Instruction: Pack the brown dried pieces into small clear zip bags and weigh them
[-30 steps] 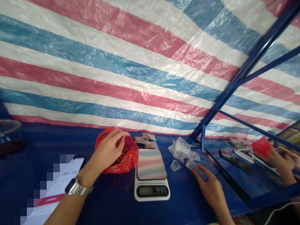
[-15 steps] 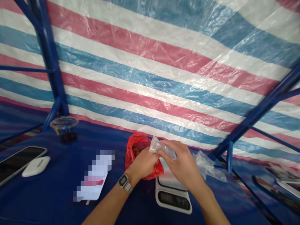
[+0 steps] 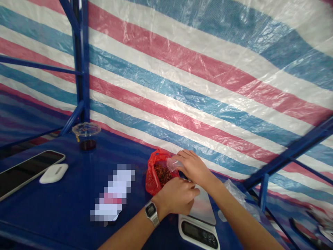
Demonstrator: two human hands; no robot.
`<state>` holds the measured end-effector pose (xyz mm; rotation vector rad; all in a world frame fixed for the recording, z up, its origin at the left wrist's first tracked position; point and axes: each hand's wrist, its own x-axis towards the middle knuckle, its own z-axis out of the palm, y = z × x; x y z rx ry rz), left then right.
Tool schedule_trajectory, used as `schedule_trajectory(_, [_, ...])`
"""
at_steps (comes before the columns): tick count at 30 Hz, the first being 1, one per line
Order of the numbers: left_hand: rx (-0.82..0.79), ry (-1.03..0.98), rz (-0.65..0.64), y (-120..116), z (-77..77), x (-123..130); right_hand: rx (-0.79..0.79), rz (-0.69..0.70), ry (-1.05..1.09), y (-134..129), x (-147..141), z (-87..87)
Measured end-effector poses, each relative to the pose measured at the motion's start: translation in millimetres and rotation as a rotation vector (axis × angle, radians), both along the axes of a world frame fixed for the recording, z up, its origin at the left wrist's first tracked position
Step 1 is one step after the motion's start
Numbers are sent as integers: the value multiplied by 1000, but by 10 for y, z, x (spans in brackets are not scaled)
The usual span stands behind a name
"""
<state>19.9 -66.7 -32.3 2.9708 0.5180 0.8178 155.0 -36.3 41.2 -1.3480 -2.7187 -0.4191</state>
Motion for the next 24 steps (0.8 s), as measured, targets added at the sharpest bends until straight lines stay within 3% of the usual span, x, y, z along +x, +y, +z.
schedule_trajectory(8, [-13, -17, -2, -4, 6, 2, 119, 97, -195, -45, -101, 157])
schedule_trajectory(13, [-4, -46, 0, -15, -16, 25, 134, 122, -218, -40, -118, 150])
schedule_trajectory(18, [-7, -51, 3, -21, -31, 31, 137, 123, -177, -32, -115, 90])
schedule_trajectory(24, [9, -56, -15, -22, -50, 48, 132, 28, -14, -73, -7, 1])
